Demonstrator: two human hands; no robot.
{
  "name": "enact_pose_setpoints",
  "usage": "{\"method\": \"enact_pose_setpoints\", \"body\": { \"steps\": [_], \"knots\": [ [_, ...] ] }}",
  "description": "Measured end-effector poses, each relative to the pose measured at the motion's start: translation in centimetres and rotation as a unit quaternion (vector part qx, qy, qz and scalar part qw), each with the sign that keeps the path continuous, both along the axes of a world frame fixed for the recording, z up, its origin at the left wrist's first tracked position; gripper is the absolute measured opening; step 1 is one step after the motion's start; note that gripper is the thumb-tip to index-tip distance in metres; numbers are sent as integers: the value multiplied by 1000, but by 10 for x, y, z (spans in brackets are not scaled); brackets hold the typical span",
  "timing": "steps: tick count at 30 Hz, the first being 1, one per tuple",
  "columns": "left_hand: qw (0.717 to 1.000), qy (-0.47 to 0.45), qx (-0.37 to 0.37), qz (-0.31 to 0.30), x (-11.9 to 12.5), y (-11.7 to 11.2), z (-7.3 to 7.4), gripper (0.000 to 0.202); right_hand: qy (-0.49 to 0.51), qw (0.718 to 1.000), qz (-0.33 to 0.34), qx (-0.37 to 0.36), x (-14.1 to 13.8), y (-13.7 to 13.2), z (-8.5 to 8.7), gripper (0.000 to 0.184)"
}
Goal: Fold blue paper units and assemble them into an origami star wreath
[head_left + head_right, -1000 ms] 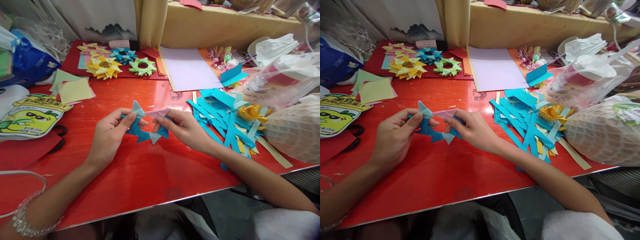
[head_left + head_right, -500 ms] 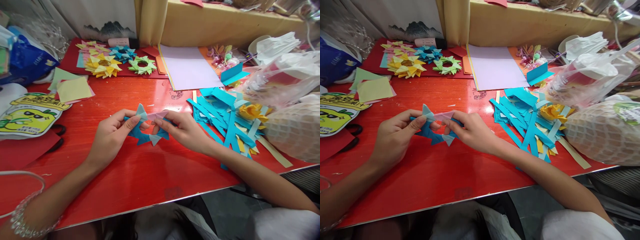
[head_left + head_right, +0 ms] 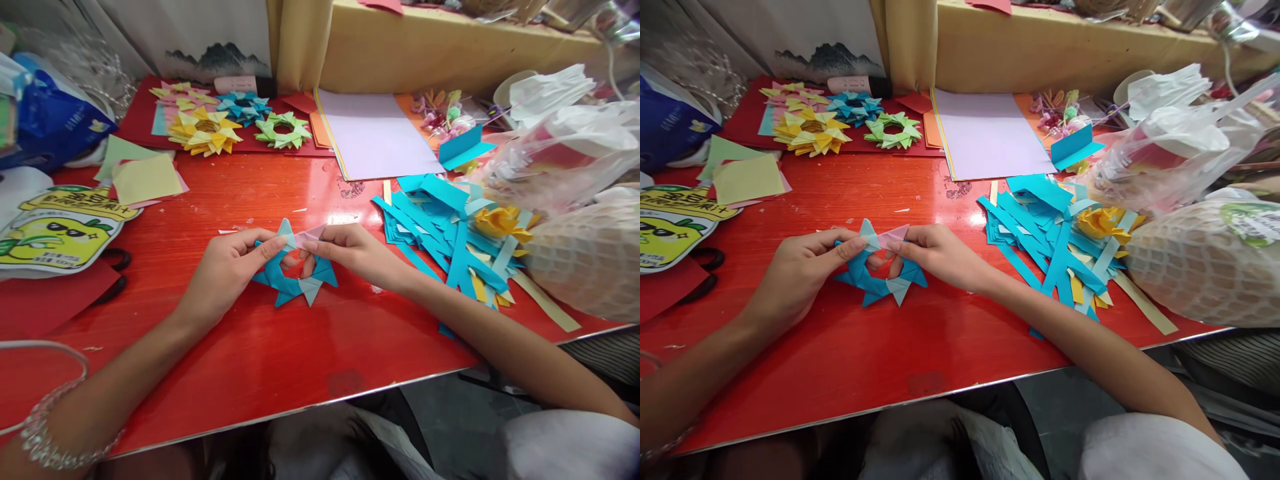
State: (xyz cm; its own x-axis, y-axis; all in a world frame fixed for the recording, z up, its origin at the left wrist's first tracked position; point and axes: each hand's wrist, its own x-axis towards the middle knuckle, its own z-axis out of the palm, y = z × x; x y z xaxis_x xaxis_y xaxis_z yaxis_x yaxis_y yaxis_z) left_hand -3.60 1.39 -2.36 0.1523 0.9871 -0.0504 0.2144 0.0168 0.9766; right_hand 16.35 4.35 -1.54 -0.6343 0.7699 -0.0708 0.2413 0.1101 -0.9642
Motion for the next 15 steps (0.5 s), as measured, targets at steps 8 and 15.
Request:
{"method": "enact_pose_setpoints", "body": {
  "steps": [8, 15],
  "knots": [
    [1000, 16, 2, -23, -1, 3, 0, 23, 41, 997, 12, -65, -4, -2, -5, 32],
    [999, -38, -21, 32, -3, 7, -2, 25, 64, 994, -75, -51, -2, 6, -7, 24]
  ]
}}
